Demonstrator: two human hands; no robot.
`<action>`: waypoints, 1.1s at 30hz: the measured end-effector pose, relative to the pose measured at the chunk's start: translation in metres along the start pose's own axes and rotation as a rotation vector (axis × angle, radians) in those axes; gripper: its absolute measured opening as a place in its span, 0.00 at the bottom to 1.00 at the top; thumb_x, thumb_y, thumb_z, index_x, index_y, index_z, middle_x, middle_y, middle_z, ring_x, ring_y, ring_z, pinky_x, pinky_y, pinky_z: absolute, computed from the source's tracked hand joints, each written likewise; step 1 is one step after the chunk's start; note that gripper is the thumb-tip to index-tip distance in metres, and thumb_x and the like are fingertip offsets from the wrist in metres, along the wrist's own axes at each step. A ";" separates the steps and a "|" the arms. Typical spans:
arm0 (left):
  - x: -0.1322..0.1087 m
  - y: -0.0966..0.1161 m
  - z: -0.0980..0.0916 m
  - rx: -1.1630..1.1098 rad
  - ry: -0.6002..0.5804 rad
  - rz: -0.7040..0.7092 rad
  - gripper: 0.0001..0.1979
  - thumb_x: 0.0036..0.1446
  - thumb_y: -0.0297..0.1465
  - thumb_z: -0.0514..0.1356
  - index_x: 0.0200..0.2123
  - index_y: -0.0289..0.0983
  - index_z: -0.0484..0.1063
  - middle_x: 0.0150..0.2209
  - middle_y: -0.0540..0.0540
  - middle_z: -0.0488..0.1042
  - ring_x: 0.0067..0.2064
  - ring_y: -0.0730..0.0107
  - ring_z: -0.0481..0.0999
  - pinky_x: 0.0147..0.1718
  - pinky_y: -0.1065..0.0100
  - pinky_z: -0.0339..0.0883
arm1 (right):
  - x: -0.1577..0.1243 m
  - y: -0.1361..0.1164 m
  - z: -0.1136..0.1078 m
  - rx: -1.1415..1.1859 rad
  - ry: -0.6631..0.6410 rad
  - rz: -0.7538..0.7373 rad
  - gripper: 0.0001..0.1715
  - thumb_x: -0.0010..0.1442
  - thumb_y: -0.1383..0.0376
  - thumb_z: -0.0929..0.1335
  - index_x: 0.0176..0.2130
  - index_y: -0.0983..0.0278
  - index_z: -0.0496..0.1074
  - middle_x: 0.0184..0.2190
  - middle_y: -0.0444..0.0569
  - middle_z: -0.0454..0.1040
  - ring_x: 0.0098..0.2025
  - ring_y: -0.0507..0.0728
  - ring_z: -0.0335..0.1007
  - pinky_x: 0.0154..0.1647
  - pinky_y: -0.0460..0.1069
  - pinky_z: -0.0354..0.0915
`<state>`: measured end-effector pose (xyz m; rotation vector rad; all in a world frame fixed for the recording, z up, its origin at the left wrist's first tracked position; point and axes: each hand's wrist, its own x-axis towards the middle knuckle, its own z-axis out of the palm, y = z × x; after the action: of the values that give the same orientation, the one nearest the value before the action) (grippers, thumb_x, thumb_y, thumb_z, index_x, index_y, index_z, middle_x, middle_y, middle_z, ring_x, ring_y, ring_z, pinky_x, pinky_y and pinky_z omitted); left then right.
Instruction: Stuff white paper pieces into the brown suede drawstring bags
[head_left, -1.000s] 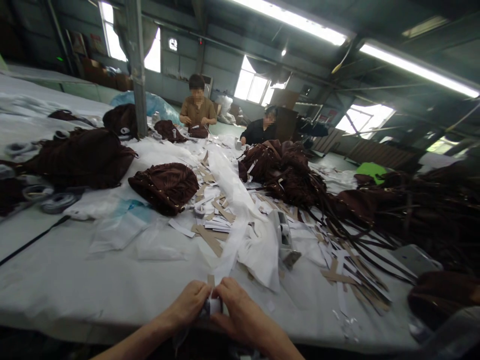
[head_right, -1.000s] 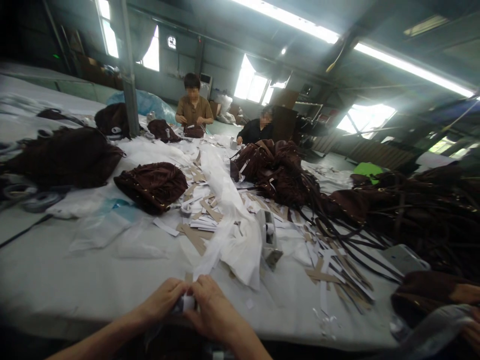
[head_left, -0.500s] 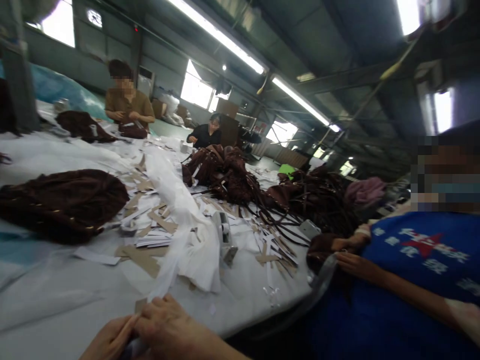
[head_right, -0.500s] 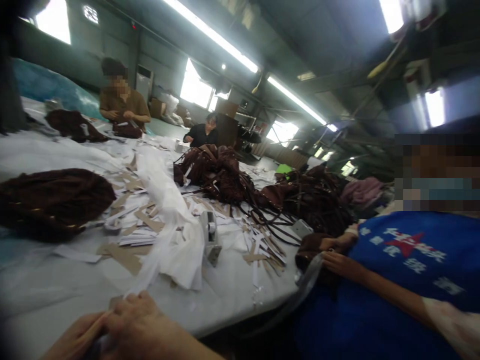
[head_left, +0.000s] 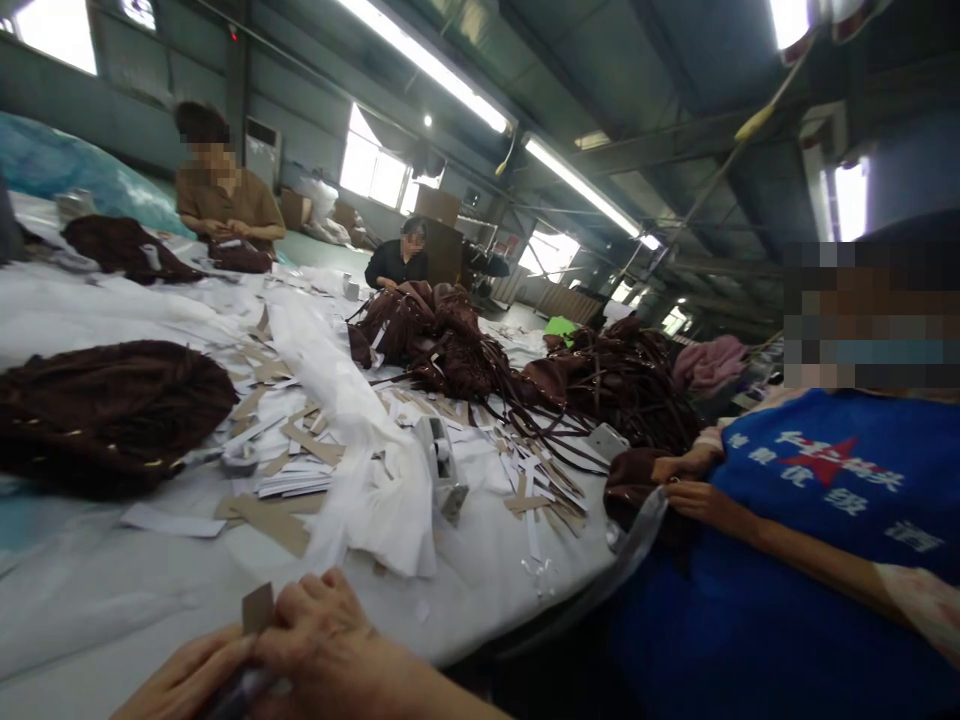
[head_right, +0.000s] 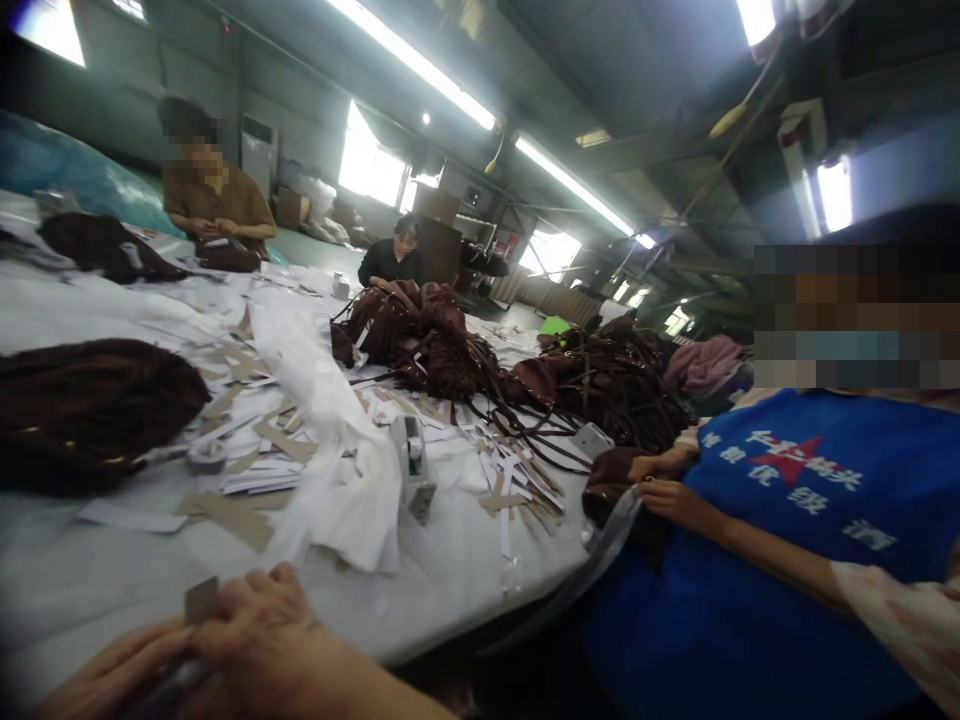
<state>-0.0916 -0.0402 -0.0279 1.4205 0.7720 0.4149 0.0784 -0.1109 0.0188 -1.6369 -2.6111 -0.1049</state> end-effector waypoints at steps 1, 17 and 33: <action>-0.004 0.002 0.000 -0.020 -0.038 -0.025 0.19 0.44 0.48 0.62 0.33 0.41 0.79 0.29 0.48 0.80 0.37 0.54 0.77 0.40 0.63 0.73 | 0.000 0.000 -0.003 0.037 0.005 0.005 0.26 0.50 0.40 0.68 0.38 0.56 0.70 0.36 0.44 0.69 0.38 0.57 0.63 0.40 0.52 0.59; -0.017 0.008 0.018 -0.118 0.047 0.147 0.20 0.55 0.41 0.58 0.45 0.33 0.75 0.40 0.44 0.78 0.45 0.55 0.74 0.47 0.63 0.67 | 0.009 -0.015 0.015 0.245 0.059 0.236 0.10 0.49 0.63 0.71 0.33 0.62 0.70 0.36 0.49 0.69 0.40 0.61 0.61 0.42 0.56 0.58; -0.015 0.005 0.027 -0.079 0.059 0.065 0.21 0.56 0.44 0.55 0.38 0.31 0.74 0.22 0.51 0.68 0.21 0.73 0.66 0.20 0.74 0.56 | 0.013 0.003 -0.008 0.830 0.106 0.347 0.18 0.48 0.75 0.67 0.40 0.62 0.74 0.31 0.45 0.77 0.31 0.53 0.71 0.34 0.47 0.65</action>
<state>-0.0822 -0.0689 -0.0208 1.3675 0.7501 0.5340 0.0753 -0.0988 0.0282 -1.6171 -1.8279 0.7643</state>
